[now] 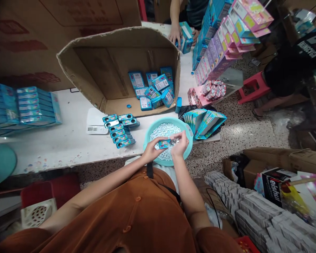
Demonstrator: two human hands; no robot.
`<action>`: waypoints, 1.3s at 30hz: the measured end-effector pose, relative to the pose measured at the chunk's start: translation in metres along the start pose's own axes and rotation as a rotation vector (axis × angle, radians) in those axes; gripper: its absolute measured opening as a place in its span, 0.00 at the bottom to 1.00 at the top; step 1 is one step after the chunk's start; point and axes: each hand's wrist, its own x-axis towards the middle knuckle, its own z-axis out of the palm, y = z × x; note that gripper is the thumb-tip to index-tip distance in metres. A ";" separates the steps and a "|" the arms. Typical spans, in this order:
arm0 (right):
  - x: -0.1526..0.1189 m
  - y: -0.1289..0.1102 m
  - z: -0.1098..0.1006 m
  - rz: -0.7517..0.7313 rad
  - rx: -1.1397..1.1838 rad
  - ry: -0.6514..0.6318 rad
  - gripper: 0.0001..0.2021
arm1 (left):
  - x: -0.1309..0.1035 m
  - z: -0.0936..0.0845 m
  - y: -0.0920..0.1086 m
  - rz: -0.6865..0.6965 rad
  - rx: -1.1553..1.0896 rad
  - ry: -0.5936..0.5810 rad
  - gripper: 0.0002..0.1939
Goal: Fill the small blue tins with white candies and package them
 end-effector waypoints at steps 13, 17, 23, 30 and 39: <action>-0.002 -0.005 -0.001 -0.067 -0.011 -0.023 0.24 | 0.004 0.003 0.003 0.170 0.074 -0.036 0.17; -0.009 -0.009 0.002 -0.164 -0.041 -0.086 0.25 | 0.002 0.007 0.007 0.154 0.029 0.004 0.16; -0.012 -0.012 0.002 -0.137 -0.046 -0.094 0.24 | -0.006 0.016 0.010 0.063 -0.052 0.048 0.16; -0.003 -0.003 -0.001 -0.059 -0.001 -0.126 0.24 | -0.006 0.016 -0.004 0.023 -0.080 0.060 0.16; 0.037 0.086 -0.071 0.042 -0.556 -0.279 0.19 | -0.020 -0.031 -0.014 0.004 0.149 0.299 0.16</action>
